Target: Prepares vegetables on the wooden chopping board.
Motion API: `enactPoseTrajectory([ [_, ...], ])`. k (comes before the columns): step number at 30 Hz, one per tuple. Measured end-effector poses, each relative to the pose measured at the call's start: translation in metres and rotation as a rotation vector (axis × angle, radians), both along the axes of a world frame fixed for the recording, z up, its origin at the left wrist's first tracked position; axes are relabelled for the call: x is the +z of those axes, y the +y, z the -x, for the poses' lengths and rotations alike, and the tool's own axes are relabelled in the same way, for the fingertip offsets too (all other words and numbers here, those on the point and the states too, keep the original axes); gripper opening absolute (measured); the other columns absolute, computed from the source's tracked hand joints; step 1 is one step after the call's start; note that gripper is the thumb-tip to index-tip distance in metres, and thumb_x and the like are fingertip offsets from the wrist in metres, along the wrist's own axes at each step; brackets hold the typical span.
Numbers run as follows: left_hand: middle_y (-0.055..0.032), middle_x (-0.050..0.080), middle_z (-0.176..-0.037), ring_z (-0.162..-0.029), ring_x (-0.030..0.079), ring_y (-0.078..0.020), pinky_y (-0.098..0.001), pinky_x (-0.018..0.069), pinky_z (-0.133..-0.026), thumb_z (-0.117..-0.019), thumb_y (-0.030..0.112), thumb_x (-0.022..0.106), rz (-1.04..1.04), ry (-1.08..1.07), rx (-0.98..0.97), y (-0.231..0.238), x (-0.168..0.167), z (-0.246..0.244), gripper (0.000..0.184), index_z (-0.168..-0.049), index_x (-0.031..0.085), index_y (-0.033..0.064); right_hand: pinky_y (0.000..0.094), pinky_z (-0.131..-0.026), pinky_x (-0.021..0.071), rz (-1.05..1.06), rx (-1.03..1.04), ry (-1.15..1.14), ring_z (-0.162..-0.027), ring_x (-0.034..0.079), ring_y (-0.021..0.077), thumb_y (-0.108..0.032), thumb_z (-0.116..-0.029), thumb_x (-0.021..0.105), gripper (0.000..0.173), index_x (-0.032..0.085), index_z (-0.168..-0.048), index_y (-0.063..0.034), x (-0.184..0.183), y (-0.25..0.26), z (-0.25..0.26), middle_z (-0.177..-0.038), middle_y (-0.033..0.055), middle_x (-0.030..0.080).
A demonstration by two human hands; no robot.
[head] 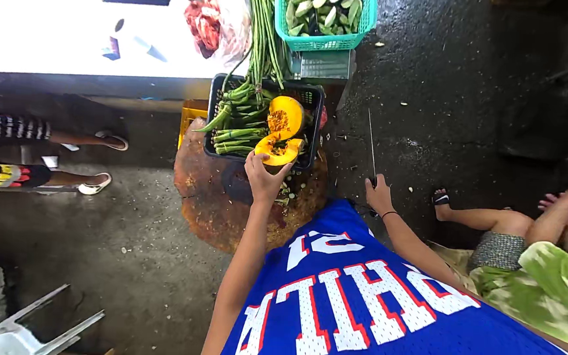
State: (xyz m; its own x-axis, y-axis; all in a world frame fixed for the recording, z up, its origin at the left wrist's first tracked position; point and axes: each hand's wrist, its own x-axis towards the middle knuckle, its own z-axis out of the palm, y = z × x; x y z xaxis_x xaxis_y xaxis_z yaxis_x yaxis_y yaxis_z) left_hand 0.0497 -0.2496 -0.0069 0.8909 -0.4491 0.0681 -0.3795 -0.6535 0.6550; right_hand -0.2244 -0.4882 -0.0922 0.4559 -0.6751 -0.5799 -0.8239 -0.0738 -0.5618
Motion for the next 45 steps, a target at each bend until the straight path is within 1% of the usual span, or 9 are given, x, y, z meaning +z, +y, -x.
enactPoseTrajectory([
  [4,-0.0222,0.054,-0.132,-0.122,0.056,-0.032,-0.0441,0.0505,-0.102,-0.0961,0.046,0.068,-0.002,0.127,-0.012,-0.017,0.017,-0.006,0.046,-0.11,0.066,0.0023,0.0548,-0.068,0.0574,0.02,-0.006,-0.102,-0.066,0.066,0.0345,-0.039,-0.1093,0.046,0.041,0.047,-0.131,-0.0043,0.021,0.014,-0.017,-0.079,0.019,0.063],
  [6,-0.0229,0.055,-0.13,-0.116,0.058,-0.0319,-0.0448,0.0516,-0.097,-0.092,0.036,0.075,0.02,0.246,0.041,-0.027,0.026,-0.007,0.04,-0.108,0.065,-0.0002,0.0557,-0.067,0.0569,0.045,0.012,-0.142,-0.066,0.066,0.0353,-0.038,-0.1093,0.046,0.042,0.047,-0.133,-0.0039,0.034,0.023,-0.023,-0.08,0.0199,0.064],
  [12,-0.0218,0.057,-0.132,-0.103,0.068,-0.0326,-0.049,0.0632,-0.075,-0.0744,-0.001,0.083,0.456,0.66,0.325,-0.027,0.029,-0.005,0.073,-0.138,0.046,0.0069,0.0459,-0.06,0.0586,0.153,0.127,-0.35,-0.058,0.064,0.0245,-0.039,-0.1075,0.05,0.041,0.05,-0.125,-0.002,0.064,0.055,-0.019,-0.071,0.0111,0.061],
  [18,-0.0207,0.058,-0.135,-0.107,0.067,-0.0288,-0.0422,0.06,-0.088,-0.0764,-0.014,0.075,0.876,0.788,0.401,-0.01,0.019,0.015,0.096,-0.156,0.028,0.0103,0.0421,-0.061,0.0581,0.001,0.271,-0.378,-0.06,0.062,0.0215,-0.047,-0.104,0.056,0.049,0.052,-0.125,-0.0027,0.084,0.078,-0.007,-0.074,0.0101,0.061],
  [22,-0.0162,0.065,-0.126,-0.104,0.068,-0.0229,-0.0369,0.0591,-0.087,-0.0863,-0.013,0.069,0.965,0.898,0.402,0.011,0.019,0.029,0.061,-0.143,0.05,-0.0001,0.0415,-0.06,0.0586,0.04,0.273,-0.419,-0.058,0.063,0.0203,-0.048,-0.1049,0.053,0.049,0.053,-0.125,-0.0026,0.089,0.099,0.004,-0.072,0.0089,0.061],
  [26,-0.0159,0.066,-0.124,-0.104,0.068,-0.0237,-0.0378,0.0596,-0.088,-0.0906,-0.009,0.067,1.021,0.964,0.385,0.067,0.004,0.046,0.051,-0.139,0.055,-0.0014,0.042,-0.056,0.0575,0.093,0.332,-0.387,-0.056,0.062,0.0206,-0.049,-0.1057,0.051,0.046,0.055,-0.12,-0.0063,0.091,0.127,0.013,-0.07,0.0076,0.06],
  [31,-0.0139,0.068,-0.125,-0.107,0.069,-0.0213,-0.0372,0.0593,-0.091,-0.0958,-0.005,0.063,0.946,0.933,0.368,0.172,-0.003,0.064,0.047,-0.141,0.055,-0.0014,0.0402,-0.063,0.0617,0.048,0.475,-0.243,-0.063,0.069,0.0171,-0.035,-0.1058,0.056,0.03,0.061,-0.116,-0.0069,0.102,0.186,0.043,-0.078,0.0058,0.07],
  [40,-0.0139,0.069,-0.122,-0.106,0.069,-0.0199,-0.0367,0.0585,-0.093,-0.0942,-0.002,0.067,0.812,0.937,0.335,0.289,-0.061,0.079,0.04,-0.134,0.061,-0.0046,0.0517,-0.083,0.0574,0.061,0.735,0.117,-0.089,0.071,0.0326,-0.041,-0.1081,0.047,0.043,0.063,-0.116,-0.0025,0.095,0.307,0.089,-0.091,0.0171,0.07],
  [45,-0.0139,0.062,-0.141,-0.132,0.058,-0.0195,-0.0381,0.0452,-0.113,-0.1015,0.025,0.061,0.162,0.534,0.153,0.29,-0.054,0.08,0.047,-0.143,0.059,0.0038,0.053,-0.081,0.0571,0.103,0.699,0.256,-0.089,0.071,0.0326,-0.043,-0.1095,0.042,0.041,0.06,-0.117,-0.0066,0.094,0.334,0.085,-0.089,0.015,0.069],
])
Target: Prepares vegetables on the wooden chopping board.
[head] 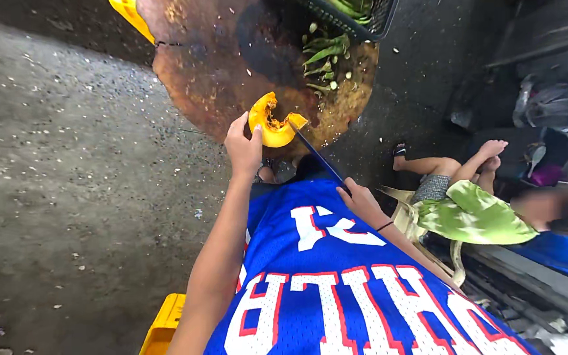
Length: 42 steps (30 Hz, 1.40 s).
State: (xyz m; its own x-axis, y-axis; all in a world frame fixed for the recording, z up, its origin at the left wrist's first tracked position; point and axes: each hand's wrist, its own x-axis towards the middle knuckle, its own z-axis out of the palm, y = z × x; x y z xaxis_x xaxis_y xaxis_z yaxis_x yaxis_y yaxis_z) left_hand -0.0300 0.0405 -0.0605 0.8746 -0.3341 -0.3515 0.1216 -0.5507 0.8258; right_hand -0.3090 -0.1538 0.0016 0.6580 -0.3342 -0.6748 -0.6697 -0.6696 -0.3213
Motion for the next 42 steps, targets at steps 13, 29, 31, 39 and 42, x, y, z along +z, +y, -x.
enactPoseTrajectory([
  [13,-0.0216,0.055,-0.144,-0.132,0.051,-0.0377,-0.0509,0.0412,-0.108,-0.1042,0.025,0.043,-0.155,-0.43,-0.068,-0.012,-0.038,0.019,0.053,-0.153,0.046,0.0034,0.0559,-0.084,0.057,0.047,0.081,0.132,-0.095,0.071,0.0395,-0.037,-0.1108,0.042,0.042,0.054,-0.131,-0.0028,0.009,0.002,-0.021,-0.099,0.021,0.07],
  [29,-0.0155,0.059,-0.142,-0.124,0.055,-0.0327,-0.0492,0.0411,-0.094,-0.1018,0.033,0.025,-0.22,-0.681,0.063,-0.021,-0.069,0.025,0.06,-0.15,0.052,0.0086,0.0533,-0.072,0.0593,0.114,0.18,0.024,-0.08,0.072,0.0375,-0.036,-0.1094,0.044,0.041,0.059,-0.12,0.0003,0.009,-0.017,-0.026,-0.085,0.019,0.07],
  [31,-0.0159,0.059,-0.142,-0.124,0.055,-0.0331,-0.0495,0.041,-0.094,-0.1009,0.032,0.025,-0.222,-0.678,0.066,-0.021,-0.069,0.025,0.06,-0.149,0.053,0.0087,0.0531,-0.073,0.0595,0.106,0.183,0.013,-0.081,0.073,0.0379,-0.036,-0.1092,0.045,0.041,0.06,-0.12,0.0012,0.009,-0.017,-0.027,-0.086,0.0197,0.07],
  [39,-0.016,0.06,-0.14,-0.122,0.056,-0.0332,-0.0487,0.0411,-0.092,-0.1017,0.034,0.024,-0.215,-0.689,0.063,-0.02,-0.069,0.026,0.06,-0.147,0.054,0.0074,0.0528,-0.078,0.0589,0.044,0.165,0.11,-0.086,0.073,0.0379,-0.037,-0.1102,0.043,0.043,0.058,-0.124,0.0006,0.015,-0.015,-0.035,-0.09,0.0201,0.071],
  [42,-0.015,0.06,-0.14,-0.121,0.056,-0.0321,-0.0482,0.0413,-0.092,-0.1018,0.033,0.024,-0.211,-0.687,0.06,-0.02,-0.069,0.025,0.06,-0.147,0.054,0.0082,0.0525,-0.075,0.0594,0.082,0.172,0.1,-0.083,0.073,0.0368,-0.037,-0.1097,0.044,0.041,0.059,-0.122,0.0,0.011,-0.013,-0.033,-0.088,0.0192,0.071],
])
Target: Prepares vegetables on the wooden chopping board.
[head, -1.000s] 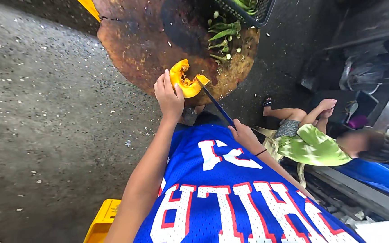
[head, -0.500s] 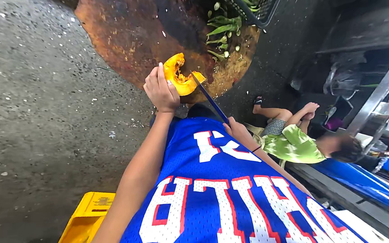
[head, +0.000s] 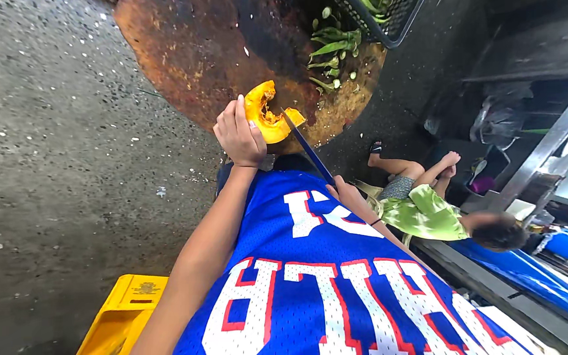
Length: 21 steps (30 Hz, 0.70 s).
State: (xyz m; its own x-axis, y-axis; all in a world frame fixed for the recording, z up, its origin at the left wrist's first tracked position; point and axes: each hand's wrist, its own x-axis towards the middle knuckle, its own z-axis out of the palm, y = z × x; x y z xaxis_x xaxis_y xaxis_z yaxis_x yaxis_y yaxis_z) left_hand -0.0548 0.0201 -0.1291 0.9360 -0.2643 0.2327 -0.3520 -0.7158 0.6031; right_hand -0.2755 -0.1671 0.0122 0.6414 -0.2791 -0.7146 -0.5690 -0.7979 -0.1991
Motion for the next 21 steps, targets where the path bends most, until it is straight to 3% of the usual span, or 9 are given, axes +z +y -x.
enactPoseTrajectory([
  [7,-0.0157,0.061,-0.14,-0.124,0.056,-0.0332,-0.0494,0.0408,-0.095,-0.1015,0.033,0.026,0.004,0.017,0.001,0.0,0.0,0.001,0.059,-0.147,0.054,0.0077,0.0552,-0.081,0.0578,0.038,-0.131,0.24,-0.093,0.073,0.0406,-0.042,-0.1101,0.041,0.047,0.054,-0.129,-0.0003,0.001,0.019,-0.014,-0.096,0.0229,0.071],
  [12,-0.0155,0.061,-0.14,-0.124,0.056,-0.0332,-0.0506,0.0409,-0.095,-0.1012,0.032,0.026,0.019,0.023,0.001,-0.001,0.002,0.0,0.058,-0.146,0.054,0.0076,0.054,-0.099,0.051,-0.057,-0.197,0.588,-0.118,0.065,0.0404,-0.037,-0.1134,0.033,0.05,0.04,-0.147,-0.0009,0.033,0.024,-0.068,-0.124,0.026,0.066],
  [15,-0.0146,0.06,-0.142,-0.125,0.055,-0.033,-0.0507,0.04,-0.096,-0.1019,0.033,0.026,-0.003,0.033,-0.009,0.0,0.0,0.002,0.058,-0.148,0.053,0.0093,0.0569,-0.083,0.0576,0.025,-0.159,0.369,-0.097,0.072,0.042,-0.042,-0.1115,0.037,0.048,0.048,-0.135,-0.0019,0.012,0.023,-0.034,-0.1,0.0243,0.071],
  [18,-0.0145,0.06,-0.141,-0.125,0.055,-0.0334,-0.0508,0.0396,-0.096,-0.1015,0.031,0.027,-0.004,0.027,-0.017,0.0,0.002,0.002,0.057,-0.148,0.052,0.0089,0.0569,-0.084,0.0572,0.029,-0.146,0.349,-0.097,0.072,0.0418,-0.043,-0.1116,0.036,0.048,0.046,-0.136,-0.0027,0.004,0.024,-0.029,-0.099,0.0237,0.07],
  [21,-0.0137,0.06,-0.141,-0.125,0.054,-0.0323,-0.0504,0.0393,-0.097,-0.1012,0.03,0.028,-0.005,0.025,-0.005,-0.001,0.002,0.006,0.056,-0.148,0.051,0.0095,0.0576,-0.077,0.0587,0.095,-0.124,0.205,-0.089,0.073,0.0418,-0.042,-0.1106,0.04,0.046,0.051,-0.131,-0.0019,-0.02,0.029,-0.008,-0.092,0.0222,0.071],
])
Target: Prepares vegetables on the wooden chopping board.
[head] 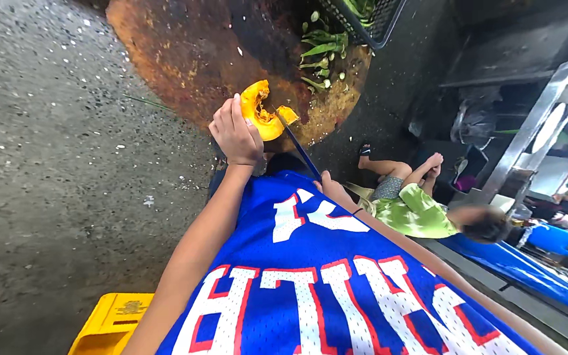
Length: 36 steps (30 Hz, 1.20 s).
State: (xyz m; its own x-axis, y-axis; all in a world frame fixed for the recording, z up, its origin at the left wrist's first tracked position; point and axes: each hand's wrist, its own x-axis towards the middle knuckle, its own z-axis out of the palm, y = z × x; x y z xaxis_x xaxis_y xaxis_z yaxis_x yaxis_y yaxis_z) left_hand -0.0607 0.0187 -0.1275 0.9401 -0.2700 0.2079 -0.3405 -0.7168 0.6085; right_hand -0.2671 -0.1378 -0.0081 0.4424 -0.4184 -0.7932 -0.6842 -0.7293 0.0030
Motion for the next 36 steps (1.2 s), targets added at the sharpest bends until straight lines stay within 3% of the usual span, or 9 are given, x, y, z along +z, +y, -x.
enactPoseTrajectory([
  [8,-0.014,0.057,-0.144,-0.129,0.053,-0.0326,-0.0511,0.0395,-0.099,-0.1007,0.027,0.03,-0.002,0.045,-0.008,0.002,0.006,-0.002,0.054,-0.148,0.051,0.0106,0.0561,-0.076,0.0594,-0.056,0.052,-0.127,-0.086,0.073,0.0398,-0.041,-0.1113,0.038,0.044,0.046,-0.131,-0.0028,-0.009,-0.001,0.01,-0.089,0.0205,0.069],
  [12,-0.0242,0.054,-0.144,-0.137,0.047,-0.0424,-0.0589,0.0348,-0.114,-0.0984,0.023,0.049,0.129,0.03,-0.178,-0.014,0.086,-0.003,0.051,-0.146,0.053,0.0042,0.0581,-0.08,0.0581,-0.094,-0.016,-0.144,-0.09,0.073,0.041,-0.039,-0.111,0.041,0.043,0.048,-0.133,-0.0032,0.003,0.002,0.001,-0.092,0.0212,0.071],
  [15,-0.0186,0.065,-0.129,-0.127,0.056,-0.0359,-0.0539,0.0401,-0.112,-0.0968,0.022,0.053,0.37,-0.188,-0.535,-0.062,0.14,0.026,0.042,-0.135,0.064,0.0074,0.0599,-0.083,0.0568,-0.107,-0.086,-0.095,-0.096,0.072,0.0432,-0.04,-0.1106,0.042,0.044,0.047,-0.136,-0.004,0.008,0.009,-0.003,-0.099,0.0241,0.071],
  [16,-0.0145,0.067,-0.129,-0.128,0.057,-0.0333,-0.0525,0.0399,-0.113,-0.0969,0.021,0.054,0.405,-0.236,-0.674,-0.078,0.138,0.039,0.04,-0.134,0.066,0.0125,0.0603,-0.085,0.0564,-0.095,-0.085,-0.089,-0.098,0.071,0.0442,-0.039,-0.1104,0.042,0.046,0.047,-0.139,-0.0036,0.008,0.014,0.001,-0.102,0.0253,0.071],
  [18,-0.0104,0.061,-0.144,-0.142,0.049,-0.0328,-0.0523,0.0308,-0.123,-0.0994,0.02,0.053,0.288,-0.254,-0.985,-0.1,0.096,0.055,0.045,-0.144,0.061,0.0218,0.0603,-0.091,0.0548,-0.088,-0.072,-0.042,-0.106,0.069,0.0438,-0.036,-0.1102,0.039,0.051,0.041,-0.149,-0.0028,0.008,0.017,0.002,-0.111,0.0265,0.069],
  [21,-0.0109,0.056,-0.149,-0.146,0.044,-0.0318,-0.0515,0.0268,-0.126,-0.0985,0.015,0.056,0.139,-0.219,-1.16,-0.112,0.049,0.051,0.047,-0.145,0.061,0.0211,0.0576,-0.093,0.0548,-0.093,-0.063,-0.037,-0.108,0.069,0.0414,-0.031,-0.1101,0.037,0.049,0.043,-0.146,0.0031,0.008,0.016,-0.005,-0.114,0.0262,0.068],
  [26,-0.0115,0.06,-0.144,-0.144,0.047,-0.0318,-0.0547,0.0283,-0.125,-0.0996,0.01,0.055,0.223,-0.138,-0.999,-0.073,0.065,0.038,0.039,-0.136,0.066,0.0161,0.0589,-0.091,0.0551,-0.12,-0.114,0.021,-0.108,0.069,0.0412,-0.026,-0.1075,0.04,0.05,0.035,-0.154,-0.0062,0.016,0.017,-0.012,-0.114,0.0237,0.069],
  [31,-0.0111,0.064,-0.135,-0.132,0.054,-0.0329,-0.0556,0.0385,-0.114,-0.099,0.016,0.056,0.096,-0.114,-0.611,-0.008,0.07,0.022,0.035,-0.132,0.068,0.0164,0.0581,-0.089,0.0557,-0.202,-0.084,-0.127,-0.104,0.07,0.0411,-0.039,-0.1117,0.034,0.047,0.044,-0.142,-0.0047,-0.001,0.003,0.003,-0.106,0.023,0.069],
  [36,-0.0193,0.056,-0.14,-0.13,0.052,-0.0375,-0.058,0.042,-0.106,-0.1009,0.026,0.055,-0.071,0.013,-0.3,0.025,0.063,0.0,0.045,-0.143,0.057,0.0095,0.0628,-0.089,0.0534,-0.336,-0.099,-0.174,-0.102,0.069,0.0422,-0.045,-0.1089,0.044,0.047,0.052,-0.135,-0.006,0.003,-0.043,0.015,-0.105,0.0239,0.069],
])
